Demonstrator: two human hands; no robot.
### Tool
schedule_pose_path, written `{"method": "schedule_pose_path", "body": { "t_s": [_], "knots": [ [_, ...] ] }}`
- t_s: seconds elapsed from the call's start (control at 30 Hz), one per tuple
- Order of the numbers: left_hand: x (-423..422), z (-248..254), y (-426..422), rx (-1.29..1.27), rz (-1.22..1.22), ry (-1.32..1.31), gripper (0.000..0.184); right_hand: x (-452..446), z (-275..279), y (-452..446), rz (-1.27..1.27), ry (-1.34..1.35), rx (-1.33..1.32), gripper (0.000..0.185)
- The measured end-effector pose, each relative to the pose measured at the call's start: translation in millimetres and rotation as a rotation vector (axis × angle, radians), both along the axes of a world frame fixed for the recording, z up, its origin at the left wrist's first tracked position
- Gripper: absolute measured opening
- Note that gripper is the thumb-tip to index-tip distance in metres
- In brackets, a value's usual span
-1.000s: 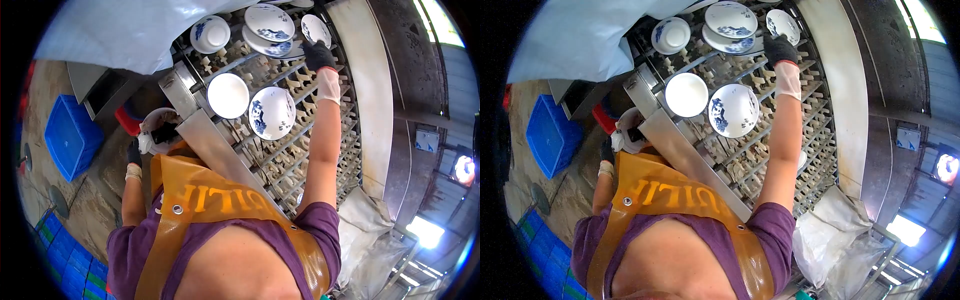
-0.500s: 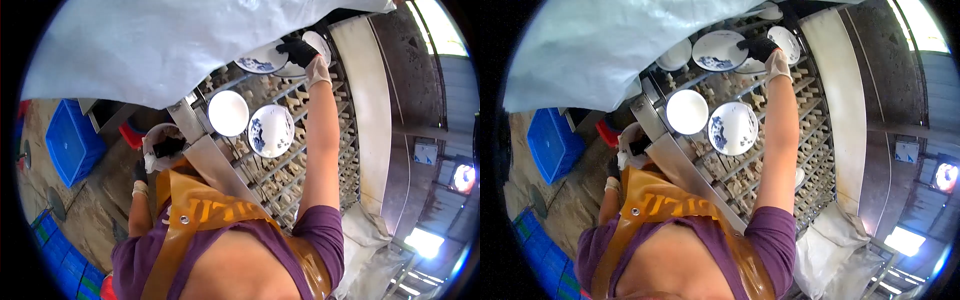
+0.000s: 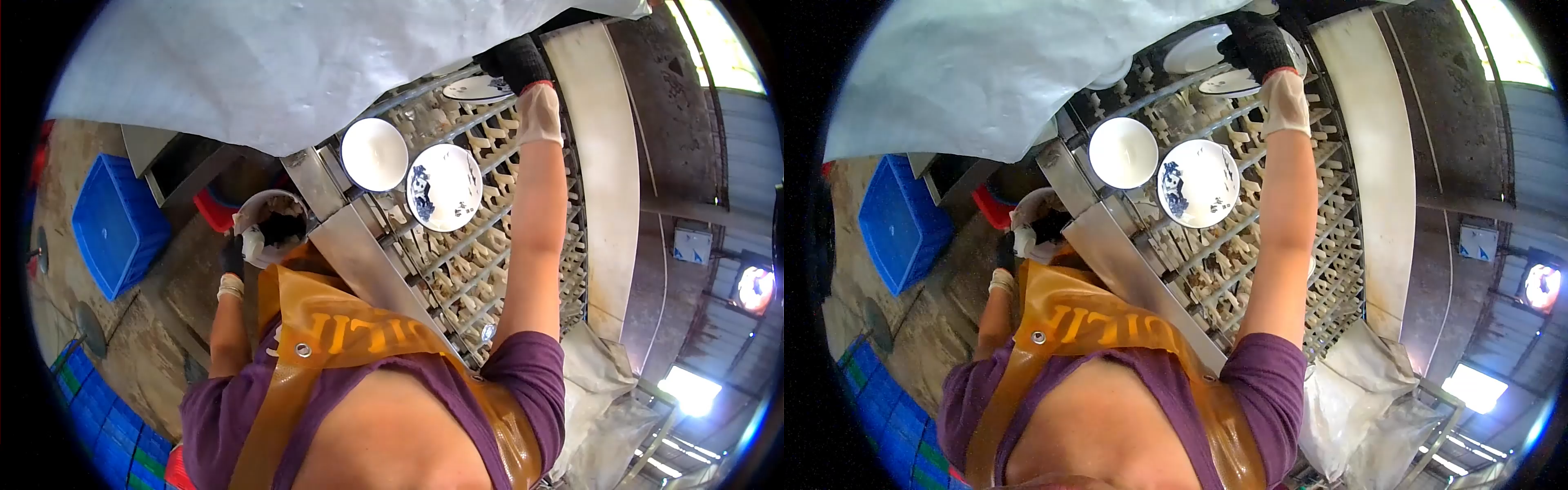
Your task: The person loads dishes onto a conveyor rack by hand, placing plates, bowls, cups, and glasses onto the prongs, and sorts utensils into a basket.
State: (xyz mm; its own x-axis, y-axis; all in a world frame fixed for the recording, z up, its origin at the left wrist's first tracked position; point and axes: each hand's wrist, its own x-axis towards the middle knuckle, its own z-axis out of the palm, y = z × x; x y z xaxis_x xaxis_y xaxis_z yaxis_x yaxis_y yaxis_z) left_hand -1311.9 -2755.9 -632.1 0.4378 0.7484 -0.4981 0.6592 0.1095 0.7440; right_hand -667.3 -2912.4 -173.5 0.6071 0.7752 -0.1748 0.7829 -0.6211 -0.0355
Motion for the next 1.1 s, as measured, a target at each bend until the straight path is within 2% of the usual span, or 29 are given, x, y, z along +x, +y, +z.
{"method": "schedule_pose_path", "body": {
  "t_s": [0.03,0.1,0.17,0.23,0.27,0.3,0.33,0.37,0.43,0.47,0.53,0.57,0.6,0.63,0.67,0.7,0.73,0.77,0.83,0.87,0.9,0.93,0.97,1.03,1.07,1.1],
  "knots": [
    [8.4,27.8,-7.9,0.080,-0.109,0.127,0.040,-15.7,1.9,-8.9,0.000,0.000,0.003,0.025],
    [9.4,42.0,-17.2,0.005,-0.037,0.077,0.039,-91.2,30.5,-21.8,-0.095,0.394,0.434,0.030],
    [9.6,55.0,-27.4,-0.077,0.029,0.035,0.038,-78.8,-24.0,-57.9,0.629,-0.196,0.173,0.030],
    [14.3,76.6,-37.6,-0.303,0.309,-0.443,0.036,-112.5,-45.7,-90.0,-0.024,0.024,0.094,0.039],
    [31.7,131.0,-41.3,-0.246,0.226,-0.410,0.035,-114.7,-64.9,-110.3,-0.111,0.059,0.185,0.048],
    [50.2,187.6,-45.0,-0.185,0.145,-0.378,0.034,-114.7,-79.8,-119.9,-0.164,0.075,0.006,0.048],
    [68.7,244.3,-48.7,-0.122,0.069,-0.347,0.034,-118.1,-92.0,-133.6,-0.250,0.307,0.178,0.050],
    [78.2,269.8,-46.7,-0.114,0.059,-0.346,0.034,-122.0,-98.1,-145.9,-0.330,0.538,0.359,0.051],
    [95.5,308.7,-44.9,-0.101,-0.147,-0.540,0.032,-120.5,-89.1,-172.2,-0.334,0.709,0.483,0.042],
    [111.1,333.0,-49.1,-0.090,-0.161,-0.539,0.032,-121.5,-84.8,-178.5,-0.360,0.611,0.606,0.040],
    [153.9,384.0,-62.4,-0.387,-0.359,-0.822,0.030,-118.9,-78.3,-183.9,-0.416,0.381,0.858,0.037],
    [177.5,402.7,-68.0,-0.145,-0.602,-0.675,0.029,-127.0,-62.6,-175.5,-0.573,0.283,0.874,0.033],
    [205.6,405.8,-82.1,-0.349,-0.578,-0.810,0.027,-133.4,-46.8,-164.0,-0.649,0.464,1.030,0.031],
    [235.4,414.7,-96.4,-0.085,-0.795,-0.793,0.025,-137.2,-35.5,-152.5,-0.712,0.646,1.186,0.028],
    [254.6,404.0,-108.5,0.498,-1.029,-0.889,0.024,-138.5,-28.5,-144.2,-0.656,0.682,1.215,0.026],
    [280.3,400.5,-127.0,-0.277,-0.861,-0.646,0.024,-137.5,-24.1,-137.0,-0.594,0.716,1.240,0.023],
    [299.5,368.0,-133.4,0.296,-1.125,-0.731,0.025,-133.6,-23.3,-130.0,-0.463,0.649,1.257,0.020],
    [317.9,364.5,-144.6,0.444,-1.199,-0.805,0.024,-105.1,-45.0,-127.4,-0.273,0.431,1.164,0.022],
    [339.8,357.7,-164.3,0.921,-1.317,-0.790,0.023,-87.2,-45.6,-117.9,-0.195,0.035,0.931,0.028],
    [341.5,360.2,-175.0,0.900,-1.127,-0.736,0.023,-80.8,-42.8,-118.0,-0.164,-0.131,0.806,0.033],
    [340.0,373.5,-182.1,0.874,-0.940,-0.688,0.024,-80.2,-33.5,-118.4,-0.244,-0.083,0.780,0.033],
    [342.1,393.7,-169.4,0.908,-1.008,-0.795,0.024,-62.5,-33.6,-120.2,-0.307,-0.114,0.743,0.032],
    [339.5,403.0,-158.9,0.979,-1.006,-0.715,0.030,-40.8,-40.6,-122.4,-0.372,-0.139,0.708,0.032],
    [331.9,413.8,-141.4,1.121,-0.963,-0.342,0.034,16.4,-63.2,-127.6,-0.487,-0.141,0.733,0.034],
    [327.2,410.8,-128.8,1.164,-0.997,-0.296,0.035,55.4,-89.7,-133.6,-0.452,-0.269,0.705,0.041],
    [322.6,404.7,-118.4,1.209,-1.032,-0.249,0.035,52.3,-73.8,-130.0,-0.676,-0.089,0.664,0.048]
  ]
}}
